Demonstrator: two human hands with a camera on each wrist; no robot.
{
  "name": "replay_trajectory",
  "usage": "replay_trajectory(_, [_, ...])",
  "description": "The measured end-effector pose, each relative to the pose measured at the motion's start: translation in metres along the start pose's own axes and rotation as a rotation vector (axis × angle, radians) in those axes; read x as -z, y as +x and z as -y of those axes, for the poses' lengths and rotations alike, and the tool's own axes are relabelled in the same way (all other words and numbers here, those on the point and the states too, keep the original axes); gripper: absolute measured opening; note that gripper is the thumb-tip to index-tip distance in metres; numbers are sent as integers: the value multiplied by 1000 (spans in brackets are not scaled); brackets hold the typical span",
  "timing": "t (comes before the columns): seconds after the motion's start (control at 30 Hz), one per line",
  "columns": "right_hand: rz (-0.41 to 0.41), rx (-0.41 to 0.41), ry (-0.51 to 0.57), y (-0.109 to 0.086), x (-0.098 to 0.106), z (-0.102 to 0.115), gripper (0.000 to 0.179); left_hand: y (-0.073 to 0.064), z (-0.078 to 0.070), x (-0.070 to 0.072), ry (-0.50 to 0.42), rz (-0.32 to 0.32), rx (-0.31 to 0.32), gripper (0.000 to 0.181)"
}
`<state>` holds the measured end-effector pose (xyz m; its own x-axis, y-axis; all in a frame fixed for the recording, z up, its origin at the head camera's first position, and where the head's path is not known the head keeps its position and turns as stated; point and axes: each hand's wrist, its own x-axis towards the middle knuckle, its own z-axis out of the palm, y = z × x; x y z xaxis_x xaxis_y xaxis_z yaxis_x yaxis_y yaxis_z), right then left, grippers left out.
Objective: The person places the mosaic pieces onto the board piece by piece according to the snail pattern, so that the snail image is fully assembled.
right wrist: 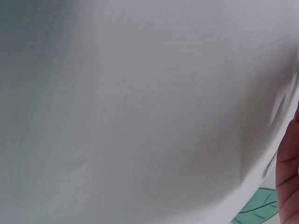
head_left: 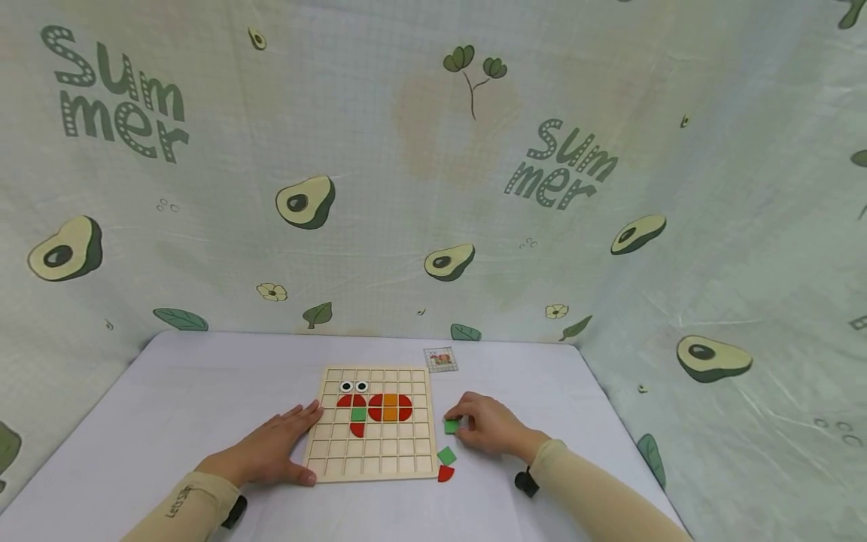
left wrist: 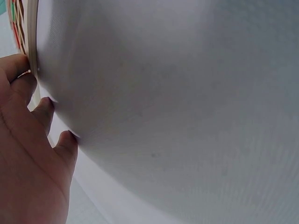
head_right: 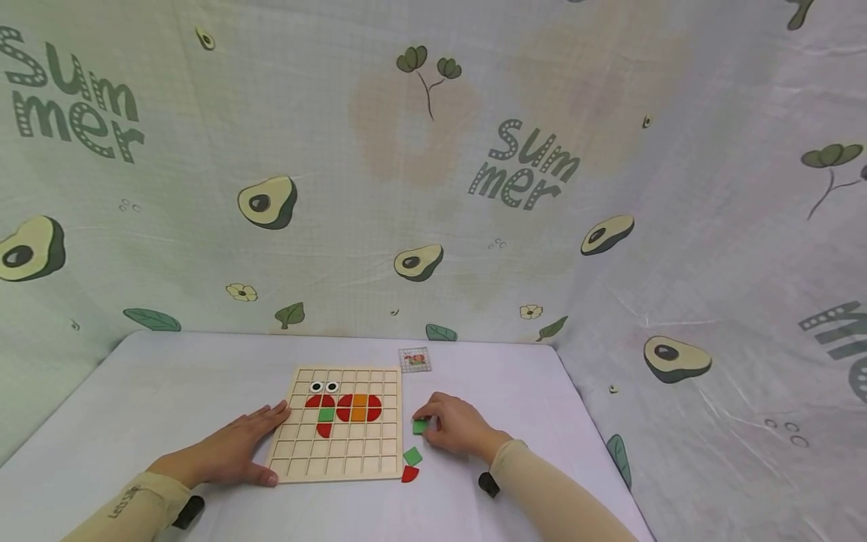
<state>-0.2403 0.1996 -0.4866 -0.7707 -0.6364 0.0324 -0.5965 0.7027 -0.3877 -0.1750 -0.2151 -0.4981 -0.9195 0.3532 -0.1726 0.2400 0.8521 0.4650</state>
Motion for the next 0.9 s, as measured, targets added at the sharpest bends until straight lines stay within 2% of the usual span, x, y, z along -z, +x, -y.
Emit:
replay_trajectory(0.5, [-8, 32, 14, 10, 2, 6, 29, -1, -3, 2, 0, -4, 16, 117])
replay_trajectory(0.63, [2, 61, 17, 18, 2, 17, 28, -1, -4, 2, 3, -5, 21, 117])
replay_trajectory(0.9, [54, 72, 9, 42, -5, 48, 28, -1, -5, 3, -2, 2, 27, 117])
